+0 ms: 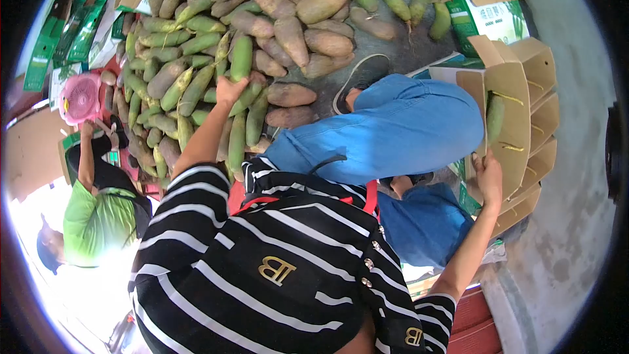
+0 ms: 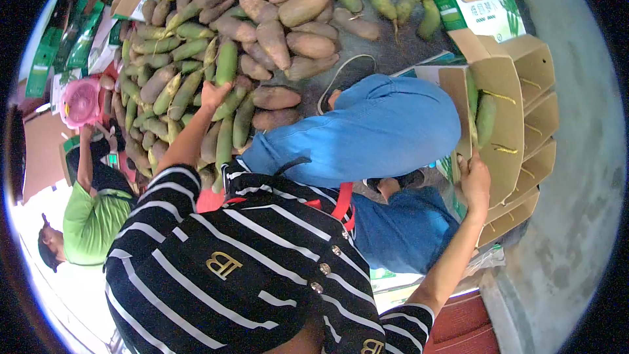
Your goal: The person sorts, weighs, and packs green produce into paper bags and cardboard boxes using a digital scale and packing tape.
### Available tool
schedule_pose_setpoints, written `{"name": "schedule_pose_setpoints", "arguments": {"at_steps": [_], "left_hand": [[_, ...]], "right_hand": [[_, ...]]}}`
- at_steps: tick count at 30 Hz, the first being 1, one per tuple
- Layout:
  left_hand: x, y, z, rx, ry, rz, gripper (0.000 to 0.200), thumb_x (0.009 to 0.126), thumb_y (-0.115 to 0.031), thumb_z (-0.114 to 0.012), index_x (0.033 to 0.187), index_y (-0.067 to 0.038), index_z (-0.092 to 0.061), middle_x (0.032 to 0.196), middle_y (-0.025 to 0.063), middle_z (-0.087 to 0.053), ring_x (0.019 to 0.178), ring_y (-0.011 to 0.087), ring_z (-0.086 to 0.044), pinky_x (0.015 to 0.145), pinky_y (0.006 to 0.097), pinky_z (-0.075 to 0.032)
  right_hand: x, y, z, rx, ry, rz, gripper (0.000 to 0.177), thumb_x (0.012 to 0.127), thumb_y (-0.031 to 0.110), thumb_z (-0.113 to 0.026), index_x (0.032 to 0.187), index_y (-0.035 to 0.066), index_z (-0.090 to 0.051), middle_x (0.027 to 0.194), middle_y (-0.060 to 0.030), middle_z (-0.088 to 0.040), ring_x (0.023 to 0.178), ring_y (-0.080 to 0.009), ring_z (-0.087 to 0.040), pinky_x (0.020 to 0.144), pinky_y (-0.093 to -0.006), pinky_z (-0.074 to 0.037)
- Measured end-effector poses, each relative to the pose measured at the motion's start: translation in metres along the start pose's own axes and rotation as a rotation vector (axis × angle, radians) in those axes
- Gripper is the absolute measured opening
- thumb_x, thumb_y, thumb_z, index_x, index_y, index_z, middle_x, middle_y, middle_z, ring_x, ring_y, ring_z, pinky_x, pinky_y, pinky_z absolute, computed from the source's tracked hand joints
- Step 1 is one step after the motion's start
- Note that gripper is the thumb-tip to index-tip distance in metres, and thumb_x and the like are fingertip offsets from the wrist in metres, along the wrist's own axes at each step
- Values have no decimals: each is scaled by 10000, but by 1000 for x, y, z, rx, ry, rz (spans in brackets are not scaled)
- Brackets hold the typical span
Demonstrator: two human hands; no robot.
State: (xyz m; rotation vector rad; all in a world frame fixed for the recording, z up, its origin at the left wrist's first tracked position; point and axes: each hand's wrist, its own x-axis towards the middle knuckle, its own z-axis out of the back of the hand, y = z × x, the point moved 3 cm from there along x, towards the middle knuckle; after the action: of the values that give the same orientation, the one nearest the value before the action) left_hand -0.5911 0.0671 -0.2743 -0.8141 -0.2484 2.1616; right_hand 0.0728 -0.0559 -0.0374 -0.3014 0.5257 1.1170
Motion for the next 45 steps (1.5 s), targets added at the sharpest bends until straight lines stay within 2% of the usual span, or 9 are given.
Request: {"name": "schedule_pose_setpoints", "arguments": {"at_steps": [2, 5, 10, 12, 18, 21, 25, 31, 45], "left_hand": [[-7, -16, -13, -592, 73, 145, 654, 658, -449, -748, 1046, 28, -527, 936, 114, -612, 793, 226, -586, 661, 387, -472], [-71, -97, -4, -597, 36, 85, 588, 709, -444, -717, 1052, -2, -535, 859, 68, -591, 693, 155, -548, 550, 291, -433], [-172, -264, 16, -470, 286, -685, 438, 765, -234, -711, 1061, 31, -528, 941, 85, -600, 813, 133, -575, 693, 248, -468], [-210, -323, 16, -444, 344, -979, 471, 730, -227, -726, 1088, 14, -537, 991, 95, -600, 926, 160, -566, 825, 296, -447], [-333, -468, -2, -293, 502, -1779, 520, 729, -233, -716, 1152, -6, -518, 1088, 148, -559, 1012, 265, -559, 871, 337, -438], [-368, -485, -19, -226, 536, -1777, 588, 748, -285, -674, 1214, 2, -458, 1081, 216, -552, 1029, 362, -507, 899, 402, -404], [-358, -455, -41, -272, 435, -1827, 452, 788, -325, -657, 1076, 6, -550, 1049, 188, -562, 972, 341, -552, 831, 384, -439], [-341, -433, -45, 132, 465, -1695, 294, 817, -285, -620, 873, 2, -593, 864, 166, -594, 872, 342, -566, 763, 389, -439], [-317, -436, -35, 232, 466, -1628, 298, 855, -278, -586, 950, 4, -593, 941, 170, -610, 931, 323, -578, 832, 362, -439]], "right_hand": [[3, -2, -3, -2, -52, 41, 447, 862, 228, -562, 1251, 32, -463, 803, -223, -600, 803, -378, -589, 714, -453, -453], [1, -6, -3, -13, -68, 63, 429, 856, 230, -562, 1229, 35, -476, 889, -246, -614, 877, -398, -584, 773, -469, -454], [-2, -4, 0, 23, -99, 95, 363, 856, 231, -556, 1151, 29, -492, 875, -250, -606, 880, -408, -574, 754, -478, -450], [-2, 0, 1, 18, -68, 73, 270, 846, 208, -559, 1042, 26, -521, 892, -232, -618, 892, -394, -584, 761, -479, -461], [-2, -1, -2, 28, -101, 96, 244, 830, 191, -574, 1001, 27, -516, 873, -218, -622, 880, -379, -594, 747, -473, -471], [-4, -3, -2, 23, -126, 110, 228, 823, 194, -580, 969, 30, -520, 853, -206, -624, 857, -378, -597, 731, -474, -474], [-1, -6, -2, 55, -119, 154, 285, 828, 212, -577, 1022, 9, -529, 855, -237, -608, 843, -399, -583, 722, -473, -456], [0, -9, -8, 48, -154, 176, 301, 825, 226, -579, 1031, 10, -538, 883, -232, -609, 860, -395, -579, 745, -465, -456], [-19, -2, 28, 116, -156, 69, 452, 886, 440, -458, 945, 9, -582, 902, -202, -633, 898, -360, -599, 782, -455, -469]]}}
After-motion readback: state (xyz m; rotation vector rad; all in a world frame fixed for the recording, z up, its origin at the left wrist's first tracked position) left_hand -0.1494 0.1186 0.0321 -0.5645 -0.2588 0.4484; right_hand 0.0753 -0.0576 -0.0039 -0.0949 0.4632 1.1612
